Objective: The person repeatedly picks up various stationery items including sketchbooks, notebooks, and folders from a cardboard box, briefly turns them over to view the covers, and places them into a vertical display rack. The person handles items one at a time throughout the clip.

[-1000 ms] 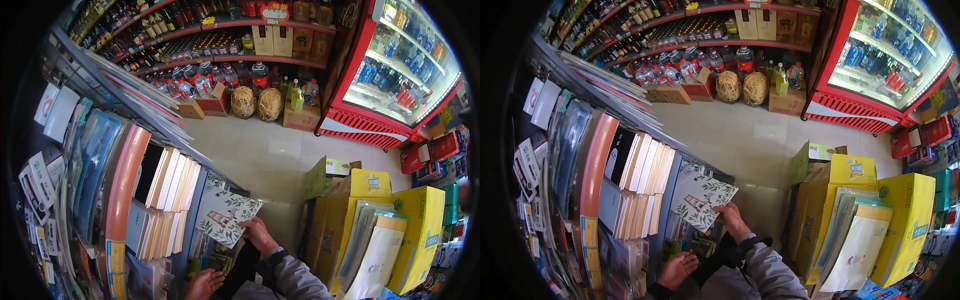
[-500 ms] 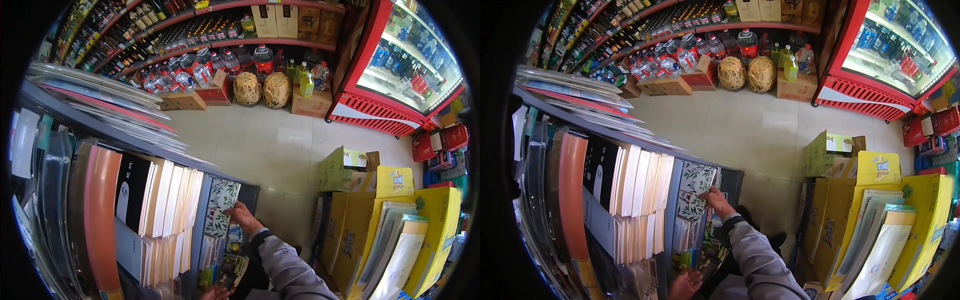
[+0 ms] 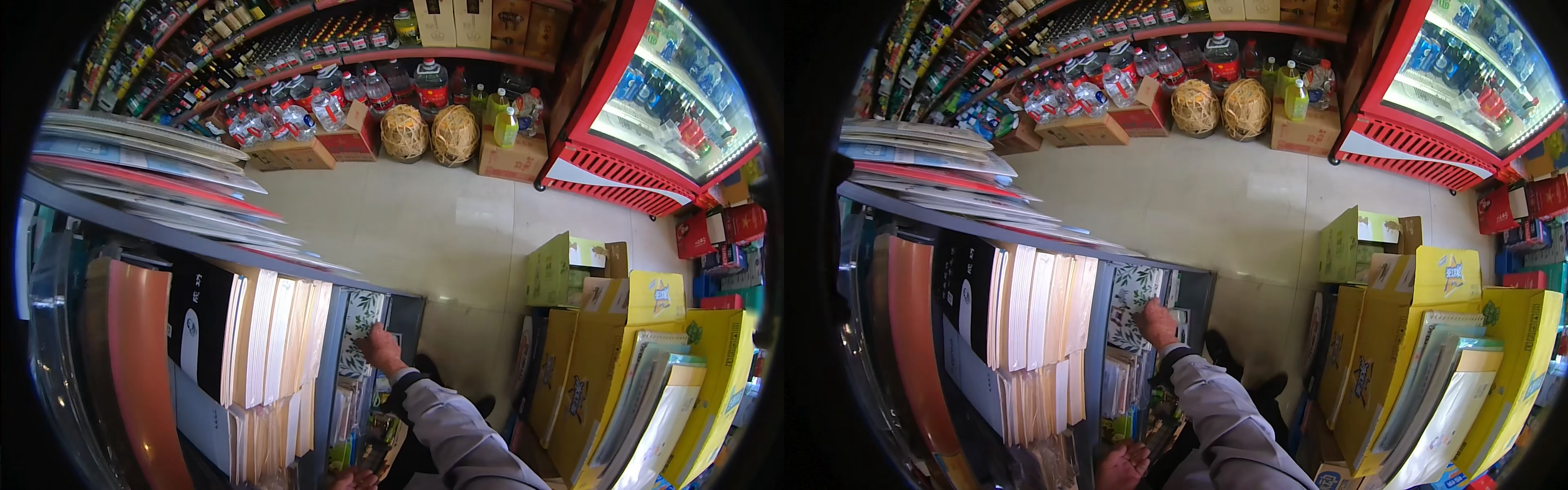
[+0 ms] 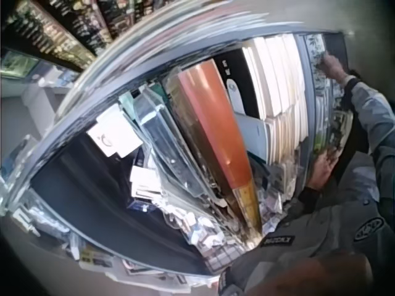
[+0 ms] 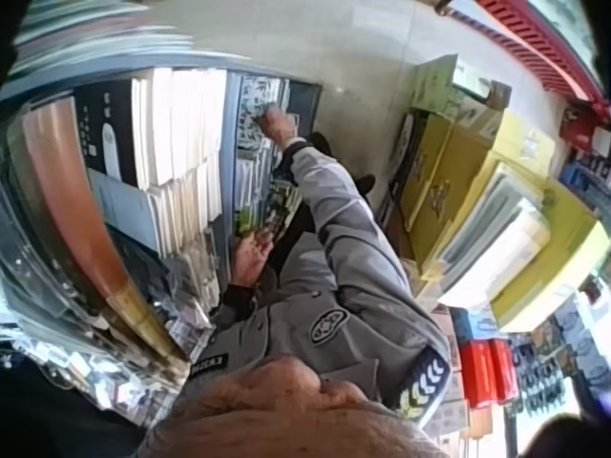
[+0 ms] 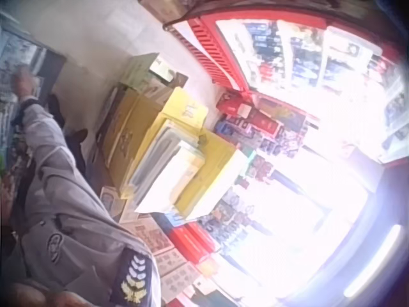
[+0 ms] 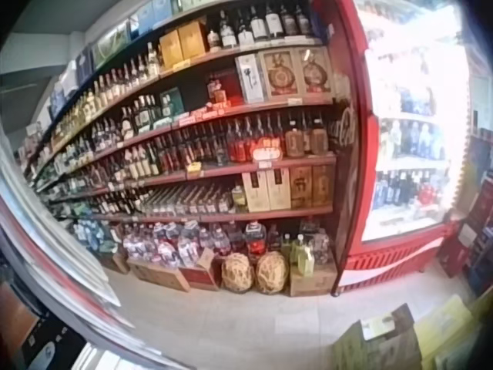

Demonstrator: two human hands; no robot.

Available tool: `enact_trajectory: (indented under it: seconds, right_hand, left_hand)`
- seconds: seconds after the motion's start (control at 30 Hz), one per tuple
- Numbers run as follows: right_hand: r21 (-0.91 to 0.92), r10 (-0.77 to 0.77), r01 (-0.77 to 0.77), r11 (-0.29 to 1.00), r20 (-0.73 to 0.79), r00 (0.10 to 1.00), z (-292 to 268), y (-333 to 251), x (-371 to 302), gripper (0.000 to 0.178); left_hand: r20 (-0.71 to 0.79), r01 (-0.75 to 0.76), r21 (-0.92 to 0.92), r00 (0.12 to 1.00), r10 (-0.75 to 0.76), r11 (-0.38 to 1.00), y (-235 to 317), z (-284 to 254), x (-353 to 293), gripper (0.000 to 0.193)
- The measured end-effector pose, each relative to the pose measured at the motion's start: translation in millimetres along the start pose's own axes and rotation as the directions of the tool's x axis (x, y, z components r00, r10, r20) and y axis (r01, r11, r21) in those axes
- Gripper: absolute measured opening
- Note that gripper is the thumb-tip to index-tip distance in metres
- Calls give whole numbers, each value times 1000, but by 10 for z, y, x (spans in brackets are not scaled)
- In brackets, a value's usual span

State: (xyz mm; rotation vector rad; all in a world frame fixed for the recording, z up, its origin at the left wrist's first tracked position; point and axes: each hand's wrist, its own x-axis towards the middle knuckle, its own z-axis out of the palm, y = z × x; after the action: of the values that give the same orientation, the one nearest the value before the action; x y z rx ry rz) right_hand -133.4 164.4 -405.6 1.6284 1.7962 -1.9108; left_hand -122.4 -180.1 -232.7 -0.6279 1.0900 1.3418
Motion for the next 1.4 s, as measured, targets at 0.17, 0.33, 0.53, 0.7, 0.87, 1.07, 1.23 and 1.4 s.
enact_trajectory:
  seconds: [0.17,0.33,0.53,0.7,0.87,1.07,1.23,1.4]
  right_hand:
    - [-17,-71,69,997,-90,993,90,101,25,55]
    - [-101,-120,104,989,-167,979,125,94,29,46]
    - [-320,-172,110,941,-172,970,128,131,87,44]
    - [-395,-217,106,913,-248,944,183,239,187,53]
    - [-375,-198,117,920,-185,963,7,148,-62,50]
    - [-78,-154,145,986,-121,981,-312,-107,-983,43]
    - [380,-283,258,888,11,959,-1002,-253,-2242,28]
    - [286,-364,438,852,-277,889,-1640,240,-3404,24]
  left_hand:
    - [25,-7,-23,1000,7,1000,-5,15,41,28]
    - [18,-15,-14,1000,16,1000,14,25,71,28]
    - [25,-10,-40,1000,11,999,52,72,79,27]
    - [38,-7,-51,999,9,999,61,69,106,26]
    - [31,-11,-57,999,13,998,86,266,62,25]
    - [140,16,45,990,-22,999,92,618,76,26]
    - [258,-5,266,964,-66,964,14,1218,59,26]
    - [362,-43,536,914,-183,843,-381,2123,-75,32]
